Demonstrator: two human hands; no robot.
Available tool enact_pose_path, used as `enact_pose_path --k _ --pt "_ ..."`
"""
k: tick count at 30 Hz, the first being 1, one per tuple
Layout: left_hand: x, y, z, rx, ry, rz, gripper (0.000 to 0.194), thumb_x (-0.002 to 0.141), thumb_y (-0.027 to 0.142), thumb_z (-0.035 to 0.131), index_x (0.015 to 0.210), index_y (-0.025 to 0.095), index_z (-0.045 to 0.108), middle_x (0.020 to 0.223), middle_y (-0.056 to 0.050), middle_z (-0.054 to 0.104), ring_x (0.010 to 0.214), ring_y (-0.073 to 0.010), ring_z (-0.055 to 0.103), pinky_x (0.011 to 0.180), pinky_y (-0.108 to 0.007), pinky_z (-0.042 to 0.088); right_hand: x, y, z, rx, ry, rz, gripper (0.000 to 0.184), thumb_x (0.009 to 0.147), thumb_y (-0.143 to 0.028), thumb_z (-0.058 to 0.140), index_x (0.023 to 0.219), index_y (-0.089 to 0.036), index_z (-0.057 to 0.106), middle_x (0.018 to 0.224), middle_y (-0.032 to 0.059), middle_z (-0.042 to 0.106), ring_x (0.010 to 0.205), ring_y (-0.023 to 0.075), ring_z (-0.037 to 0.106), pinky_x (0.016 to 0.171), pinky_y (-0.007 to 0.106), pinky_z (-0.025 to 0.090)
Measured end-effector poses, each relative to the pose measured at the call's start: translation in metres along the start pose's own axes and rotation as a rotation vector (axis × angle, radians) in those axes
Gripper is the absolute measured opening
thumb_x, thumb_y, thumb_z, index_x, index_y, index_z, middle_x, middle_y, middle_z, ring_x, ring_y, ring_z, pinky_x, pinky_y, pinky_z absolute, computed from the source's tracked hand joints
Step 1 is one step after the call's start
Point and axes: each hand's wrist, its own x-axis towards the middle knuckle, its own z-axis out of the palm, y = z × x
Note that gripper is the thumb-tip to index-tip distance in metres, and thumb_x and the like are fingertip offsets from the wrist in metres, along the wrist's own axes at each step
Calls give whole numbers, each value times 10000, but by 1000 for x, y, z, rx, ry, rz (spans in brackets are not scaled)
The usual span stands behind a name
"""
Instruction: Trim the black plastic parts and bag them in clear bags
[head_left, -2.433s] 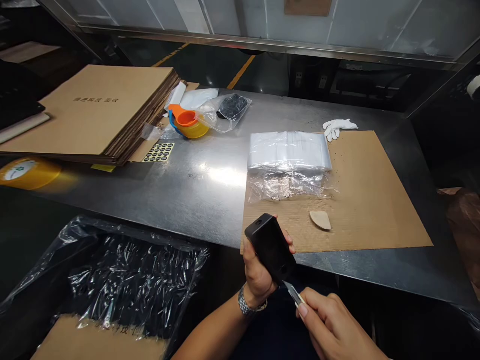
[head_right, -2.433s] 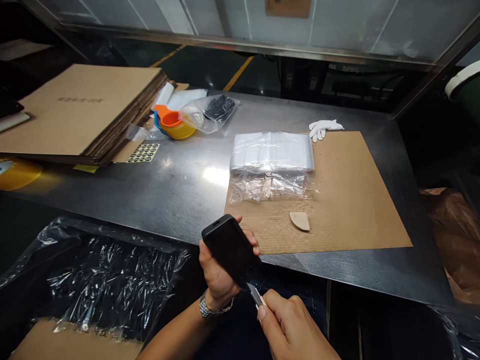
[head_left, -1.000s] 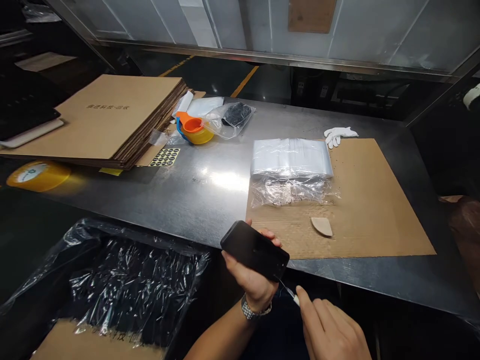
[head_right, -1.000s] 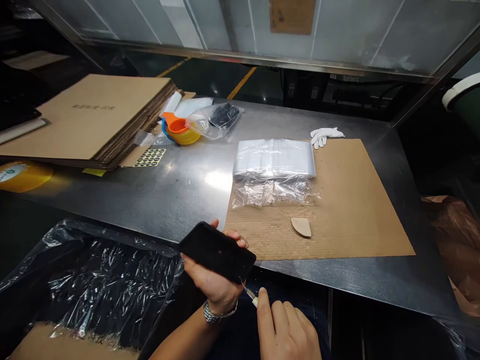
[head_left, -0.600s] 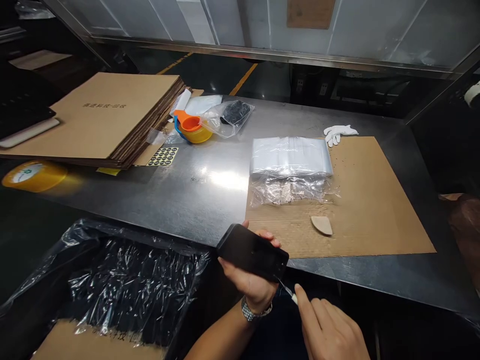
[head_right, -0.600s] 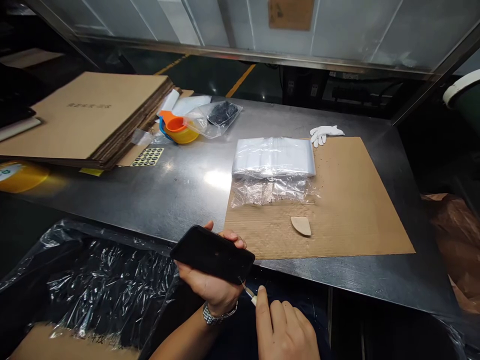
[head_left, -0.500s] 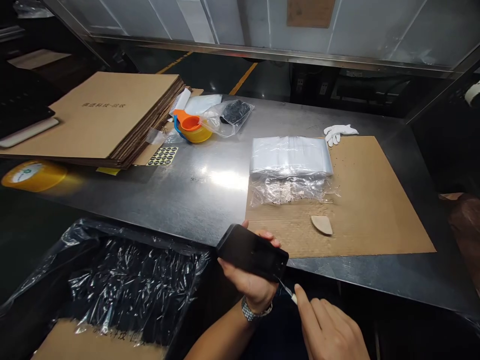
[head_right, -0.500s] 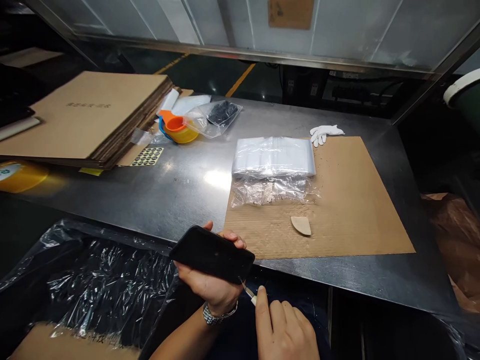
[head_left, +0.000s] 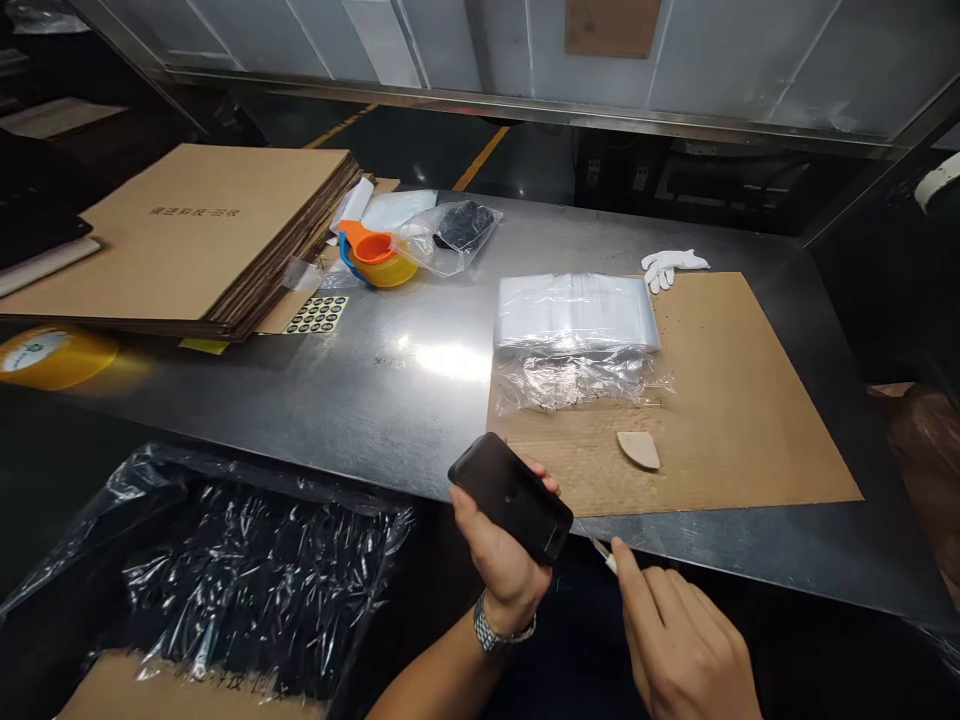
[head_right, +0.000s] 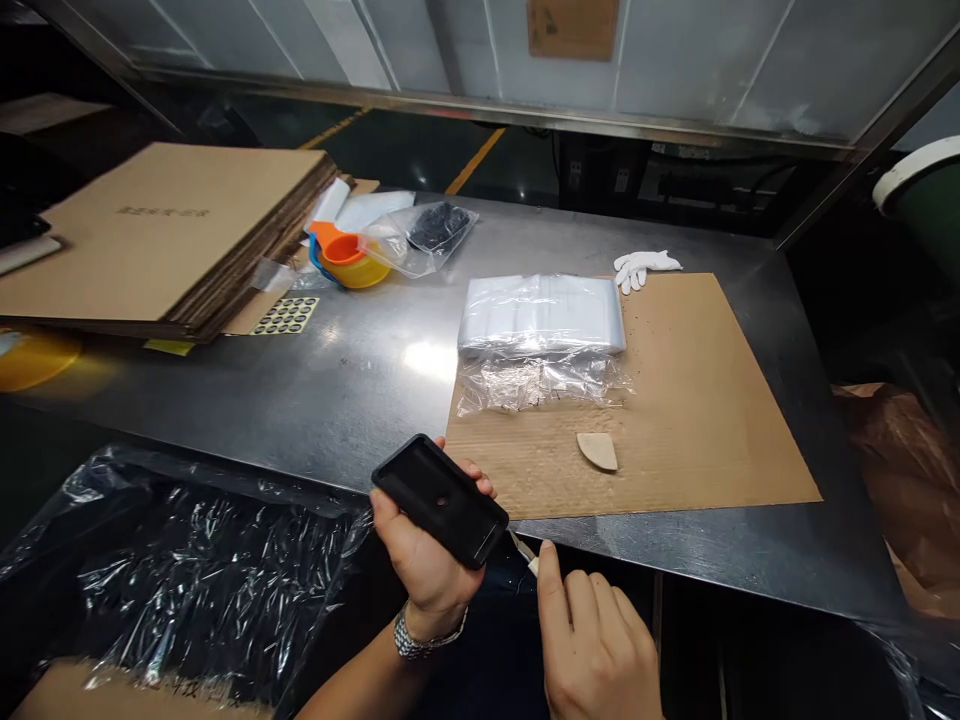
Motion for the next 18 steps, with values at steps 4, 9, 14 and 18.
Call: enact_pose_path --k 4,9,14,18 --pt "1 5 2 12 -17 -136 484 804 583 387 1046 206 570 660 -28 604 528 -146 567 461 -224 451 6 7 3 217 27 120 299 893 -88 360 1128 -70 545 673 35 570 570 131 547 528 250 416" --pt "4 8 1 -10 -73 -297 466 828 539 374 1050 181 572 650 -35 608 513 -137 568 470 -215 455 2 16 2 355 -68 181 324 923 -121 307 1173 -92 512 720 46 560 590 126 562 483 217 430" --pt "3 8 -1 -13 -111 -287 479 843 542 335 1060 183 566 657 -41 612 512 -137 569 463 -210 452 -3 18 -4 211 -55 62 314 940 -175 354 1167 -91 554 643 20 515 528 115 523 458 218 395" --pt "1 8 0 16 -120 -254 488 856 543 296 1057 186 562 658 -46 613 511 -142 567 453 -213 452 2 15 -9 152 -33 23 305 939 -190 378 1129 -84 590 608 9 494 501 102 486 448 212 363"
